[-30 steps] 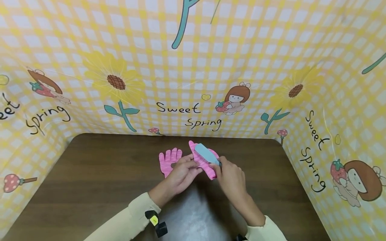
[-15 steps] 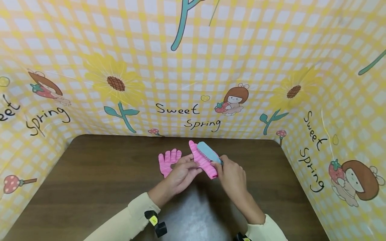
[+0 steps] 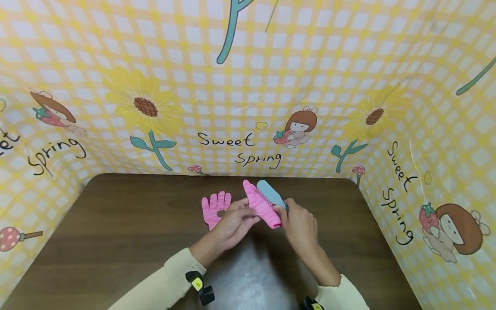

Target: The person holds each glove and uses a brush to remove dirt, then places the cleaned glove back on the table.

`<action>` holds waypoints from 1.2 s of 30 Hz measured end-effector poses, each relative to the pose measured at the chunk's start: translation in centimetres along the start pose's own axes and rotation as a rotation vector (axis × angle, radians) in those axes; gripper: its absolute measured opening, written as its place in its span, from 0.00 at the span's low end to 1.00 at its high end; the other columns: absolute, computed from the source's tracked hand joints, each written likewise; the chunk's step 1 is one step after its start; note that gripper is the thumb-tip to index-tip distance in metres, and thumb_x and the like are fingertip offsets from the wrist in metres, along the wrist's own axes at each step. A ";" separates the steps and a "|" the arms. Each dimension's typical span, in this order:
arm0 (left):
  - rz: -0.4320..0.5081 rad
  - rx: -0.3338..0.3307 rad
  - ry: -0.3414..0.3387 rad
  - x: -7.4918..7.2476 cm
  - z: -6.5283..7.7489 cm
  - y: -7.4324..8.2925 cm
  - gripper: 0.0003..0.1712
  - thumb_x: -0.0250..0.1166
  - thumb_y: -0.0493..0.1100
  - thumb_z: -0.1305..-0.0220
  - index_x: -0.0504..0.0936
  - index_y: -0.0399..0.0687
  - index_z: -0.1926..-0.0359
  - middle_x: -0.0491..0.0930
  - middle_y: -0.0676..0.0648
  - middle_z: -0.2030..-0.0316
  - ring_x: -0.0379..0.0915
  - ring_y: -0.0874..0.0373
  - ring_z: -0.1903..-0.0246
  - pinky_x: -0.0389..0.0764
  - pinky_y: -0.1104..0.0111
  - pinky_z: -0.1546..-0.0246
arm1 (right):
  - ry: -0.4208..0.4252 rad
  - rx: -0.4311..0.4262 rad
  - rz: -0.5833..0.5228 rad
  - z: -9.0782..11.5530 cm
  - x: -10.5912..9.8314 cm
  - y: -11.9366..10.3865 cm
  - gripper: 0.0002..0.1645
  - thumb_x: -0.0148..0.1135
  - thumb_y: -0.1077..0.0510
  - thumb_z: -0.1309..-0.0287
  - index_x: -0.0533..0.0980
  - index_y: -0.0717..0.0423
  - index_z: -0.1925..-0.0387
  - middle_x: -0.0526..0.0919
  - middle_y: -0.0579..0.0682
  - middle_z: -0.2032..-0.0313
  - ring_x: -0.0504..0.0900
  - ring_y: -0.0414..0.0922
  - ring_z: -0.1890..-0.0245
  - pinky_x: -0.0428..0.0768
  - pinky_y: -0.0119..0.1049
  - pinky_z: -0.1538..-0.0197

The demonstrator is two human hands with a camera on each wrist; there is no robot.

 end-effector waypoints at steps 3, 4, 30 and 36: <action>0.005 -0.002 0.009 -0.1 0.2 0.1 0.34 0.38 0.23 0.28 0.50 0.28 0.22 0.53 0.33 0.22 0.48 0.42 0.22 0.53 0.48 0.23 | 0.008 -0.006 -0.001 0.0 0.2 -0.1 0.19 0.65 0.45 0.33 0.81 0.56 0.55 0.79 0.51 0.78 0.72 0.49 0.79 0.71 0.44 0.76; 0.005 0.000 0.010 -0.1 0.2 0.1 0.34 0.38 0.23 0.28 0.49 0.28 0.22 0.53 0.33 0.22 0.48 0.42 0.22 0.52 0.48 0.23 | 0.008 -0.007 -0.002 0.0 0.3 -0.1 0.19 0.65 0.45 0.33 0.81 0.56 0.55 0.80 0.51 0.78 0.73 0.50 0.78 0.71 0.44 0.76; -0.029 0.045 0.016 -0.5 0.5 0.8 0.32 0.37 0.25 0.29 0.53 0.26 0.25 0.57 0.32 0.25 0.55 0.45 0.26 0.53 0.48 0.21 | -0.077 -0.103 -0.088 1.0 -0.3 -2.2 0.17 0.67 0.49 0.35 0.79 0.58 0.56 0.70 0.44 0.82 0.68 0.40 0.80 0.68 0.33 0.75; -0.022 0.030 0.023 -0.7 0.6 1.0 0.33 0.38 0.25 0.28 0.51 0.28 0.23 0.54 0.33 0.22 0.49 0.41 0.22 0.52 0.47 0.22 | -0.087 -0.121 -0.044 1.2 0.6 -2.3 0.18 0.69 0.50 0.38 0.78 0.59 0.56 0.68 0.43 0.82 0.66 0.39 0.81 0.65 0.30 0.78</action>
Point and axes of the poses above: each hand's wrist, its own z-axis away from the middle knuckle, its own x-axis out of the palm, y = z × x, the point moved 6 cm from there along -z, towards the middle knuckle
